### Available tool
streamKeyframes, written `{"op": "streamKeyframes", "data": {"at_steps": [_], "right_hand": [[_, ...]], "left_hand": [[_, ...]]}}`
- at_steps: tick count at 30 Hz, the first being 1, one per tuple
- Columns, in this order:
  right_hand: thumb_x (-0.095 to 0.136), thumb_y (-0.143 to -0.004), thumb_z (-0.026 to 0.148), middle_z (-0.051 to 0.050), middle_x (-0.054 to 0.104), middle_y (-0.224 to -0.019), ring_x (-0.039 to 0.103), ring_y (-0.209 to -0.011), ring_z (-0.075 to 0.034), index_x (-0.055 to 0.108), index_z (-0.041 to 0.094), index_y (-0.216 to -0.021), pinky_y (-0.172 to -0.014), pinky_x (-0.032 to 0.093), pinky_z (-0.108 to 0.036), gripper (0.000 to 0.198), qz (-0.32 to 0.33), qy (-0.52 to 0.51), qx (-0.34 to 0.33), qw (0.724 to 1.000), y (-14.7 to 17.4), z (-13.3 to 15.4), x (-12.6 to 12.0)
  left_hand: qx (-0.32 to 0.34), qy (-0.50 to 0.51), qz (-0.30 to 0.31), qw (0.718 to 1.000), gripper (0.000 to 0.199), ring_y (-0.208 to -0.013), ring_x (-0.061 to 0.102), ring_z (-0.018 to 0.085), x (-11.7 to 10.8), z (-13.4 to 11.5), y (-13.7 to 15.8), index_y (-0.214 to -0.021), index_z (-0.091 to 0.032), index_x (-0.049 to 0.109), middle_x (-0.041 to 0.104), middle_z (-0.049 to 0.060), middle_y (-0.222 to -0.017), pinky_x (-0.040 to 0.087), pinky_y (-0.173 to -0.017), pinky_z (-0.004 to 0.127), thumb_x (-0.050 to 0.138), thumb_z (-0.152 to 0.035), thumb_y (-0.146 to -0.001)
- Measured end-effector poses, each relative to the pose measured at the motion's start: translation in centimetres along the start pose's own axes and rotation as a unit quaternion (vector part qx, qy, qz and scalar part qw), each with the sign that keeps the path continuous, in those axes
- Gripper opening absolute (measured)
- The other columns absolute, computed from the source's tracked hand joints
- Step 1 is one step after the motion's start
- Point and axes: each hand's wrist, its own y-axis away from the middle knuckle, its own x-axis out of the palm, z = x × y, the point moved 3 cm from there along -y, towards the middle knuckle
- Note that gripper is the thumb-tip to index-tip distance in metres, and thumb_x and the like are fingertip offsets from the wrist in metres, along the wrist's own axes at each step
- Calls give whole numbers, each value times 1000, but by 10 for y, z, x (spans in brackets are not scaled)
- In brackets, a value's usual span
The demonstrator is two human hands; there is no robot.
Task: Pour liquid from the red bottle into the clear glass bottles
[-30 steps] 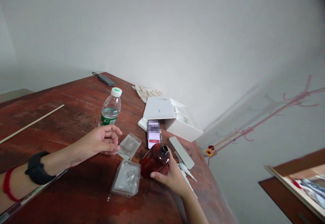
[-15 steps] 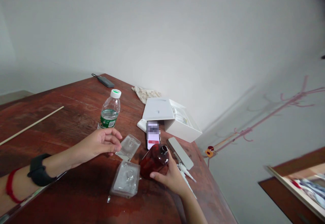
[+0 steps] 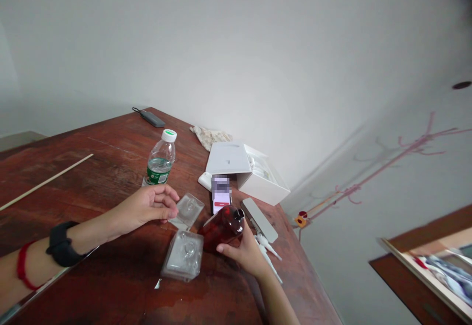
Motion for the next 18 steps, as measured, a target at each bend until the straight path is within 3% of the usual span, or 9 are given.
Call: {"op": "streamKeyframes", "data": {"at_steps": [4, 12, 18], "right_hand": [[98, -72, 67, -17, 72, -144, 67, -136, -40, 55, 23, -151, -122, 49, -60, 101, -10, -15, 1, 1000, -2, -2, 1], [98, -73, 66, -18, 69, -149, 64, -143, -41, 53, 23, -154, -127, 44, -60, 102, 6, -12, -16, 1000, -2, 5, 2], [98, -74, 66, -19, 63, -159, 65, -144, -39, 42, 27, -162, -122, 53, -56, 111, 26, -65, -3, 998, -2, 5, 5]], "left_hand": [[-11, -19, -4, 1000, 46, -67, 67, 18, 2, -1, 1, -99, -20, 65, 80, 1, -80, 51, -67, 30, 94, -44, -71], [-7, -62, -20, 998, 58, -71, 69, 22, -5, 11, -7, -102, -20, 65, 84, 8, -88, 51, -67, 32, 93, -62, -73], [-9, -60, -15, 998, 60, -70, 69, 21, -1, 11, -5, -99, -21, 64, 83, 8, -86, 51, -66, 32, 94, -65, -71]]}}
